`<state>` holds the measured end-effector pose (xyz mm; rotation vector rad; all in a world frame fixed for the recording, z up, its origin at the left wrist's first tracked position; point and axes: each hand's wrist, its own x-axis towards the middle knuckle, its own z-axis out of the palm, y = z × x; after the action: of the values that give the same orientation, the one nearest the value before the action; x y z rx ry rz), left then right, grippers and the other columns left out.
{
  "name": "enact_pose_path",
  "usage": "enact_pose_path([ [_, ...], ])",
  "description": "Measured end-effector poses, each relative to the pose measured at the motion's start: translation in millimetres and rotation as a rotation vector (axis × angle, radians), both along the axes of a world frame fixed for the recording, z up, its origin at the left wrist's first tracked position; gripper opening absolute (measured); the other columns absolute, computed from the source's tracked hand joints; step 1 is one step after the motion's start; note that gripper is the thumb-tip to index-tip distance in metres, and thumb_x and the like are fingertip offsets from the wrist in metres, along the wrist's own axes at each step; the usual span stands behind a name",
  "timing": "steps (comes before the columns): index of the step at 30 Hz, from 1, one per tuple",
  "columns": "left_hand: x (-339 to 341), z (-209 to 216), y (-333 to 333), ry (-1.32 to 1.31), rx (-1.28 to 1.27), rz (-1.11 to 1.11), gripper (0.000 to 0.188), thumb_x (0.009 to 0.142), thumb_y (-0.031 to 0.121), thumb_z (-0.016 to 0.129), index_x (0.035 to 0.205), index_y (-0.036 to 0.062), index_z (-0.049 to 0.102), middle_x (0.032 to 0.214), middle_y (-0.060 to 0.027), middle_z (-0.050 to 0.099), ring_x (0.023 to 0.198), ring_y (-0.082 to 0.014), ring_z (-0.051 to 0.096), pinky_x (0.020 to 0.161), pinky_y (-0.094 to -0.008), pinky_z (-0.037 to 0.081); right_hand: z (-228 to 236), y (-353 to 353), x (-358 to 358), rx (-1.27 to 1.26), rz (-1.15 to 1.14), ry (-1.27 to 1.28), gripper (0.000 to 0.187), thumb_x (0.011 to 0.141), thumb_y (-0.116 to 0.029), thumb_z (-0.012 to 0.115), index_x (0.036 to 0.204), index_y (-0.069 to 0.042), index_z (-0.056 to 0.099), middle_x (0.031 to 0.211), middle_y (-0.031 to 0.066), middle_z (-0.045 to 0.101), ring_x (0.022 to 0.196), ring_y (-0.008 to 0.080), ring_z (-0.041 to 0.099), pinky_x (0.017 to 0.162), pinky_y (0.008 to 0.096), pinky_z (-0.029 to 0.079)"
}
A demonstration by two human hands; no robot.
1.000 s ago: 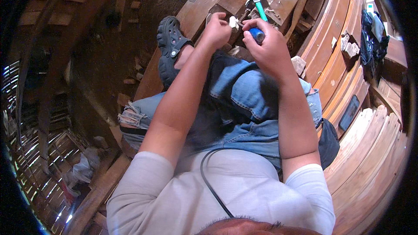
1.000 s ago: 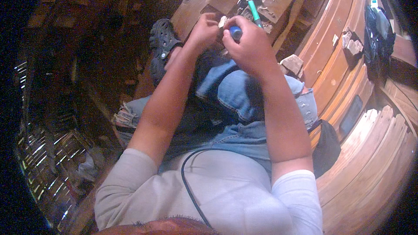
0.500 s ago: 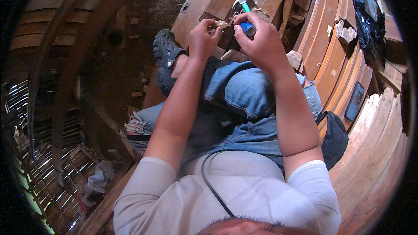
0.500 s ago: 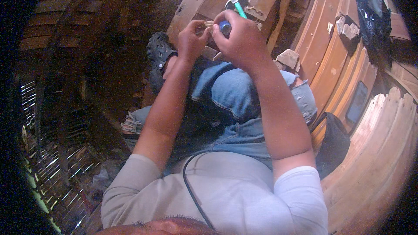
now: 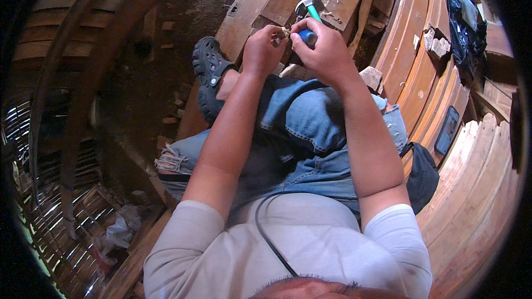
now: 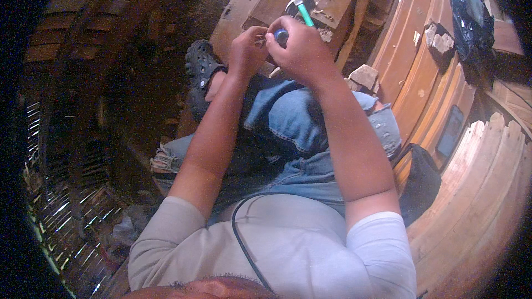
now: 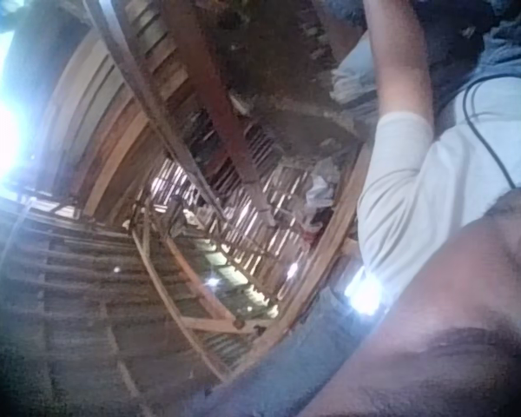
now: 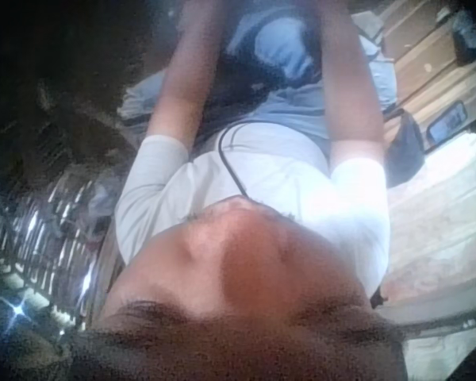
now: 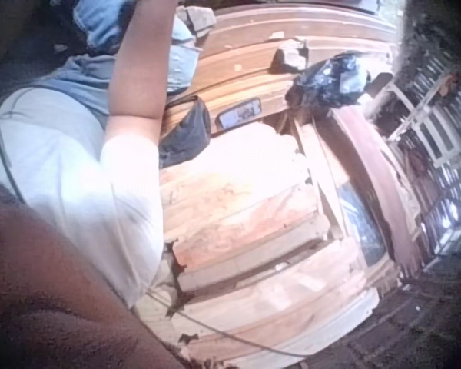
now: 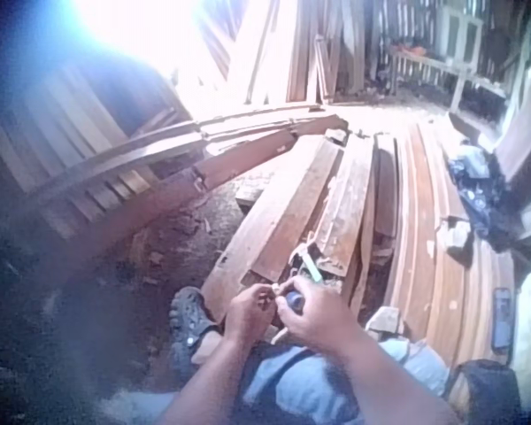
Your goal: The person sits on the floor and uses a chisel and hammer to carve a small rectangular piece of wood. They repeatedly position the chisel on the wood and strike it with the hammer to remove material, occasionally rotating the wood to work on different sides.
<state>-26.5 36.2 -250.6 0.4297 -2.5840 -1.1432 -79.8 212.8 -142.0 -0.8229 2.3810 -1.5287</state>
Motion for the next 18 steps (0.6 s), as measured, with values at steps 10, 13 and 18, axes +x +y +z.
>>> enact_pose_path([
  [10, -1.5, 17.9, 7.3, -0.055, -0.119, 0.0, 0.03, 0.087, 0.024, 0.076, 0.112, 0.0083, 0.071, 0.106, -0.0174, 0.075, 0.099, -0.0367, 0.073, 0.084, -0.0459, 0.058, 3.0, -12.9, -2.4, 0.078, 0.076, 0.117, 0.027, 0.094, -0.027, 0.068, 0.102, -0.001, 0.068, 0.092, 0.0264, 0.072, 0.09, 0.043, 0.072, 0.082, 0.049, 0.056],
  [13, -1.6, 12.4, 7.1, -0.024, -0.12, -0.011, 0.03, 0.087, 0.024, 0.075, 0.112, 0.008, 0.07, 0.107, -0.0178, 0.075, 0.099, -0.0377, 0.072, 0.084, -0.0467, 0.058, 12.7, -13.6, 1.2, 0.125, 0.055, 0.134, 0.026, 0.094, -0.026, 0.067, 0.101, -0.001, 0.069, 0.09, 0.0261, 0.072, 0.089, 0.0436, 0.072, 0.082, 0.0498, 0.057],
  [18, -1.5, 8.4, 6.3, -0.018, -0.144, -0.035, 0.029, 0.088, 0.025, 0.072, 0.112, 0.0082, 0.07, 0.108, -0.0178, 0.074, 0.1, -0.0384, 0.072, 0.084, -0.0474, 0.058, 7.3, -16.7, -1.6, 0.106, 0.068, 0.164, 0.027, 0.094, -0.028, 0.068, 0.1, -0.001, 0.069, 0.089, 0.0263, 0.072, 0.088, 0.0442, 0.072, 0.081, 0.0503, 0.057],
])
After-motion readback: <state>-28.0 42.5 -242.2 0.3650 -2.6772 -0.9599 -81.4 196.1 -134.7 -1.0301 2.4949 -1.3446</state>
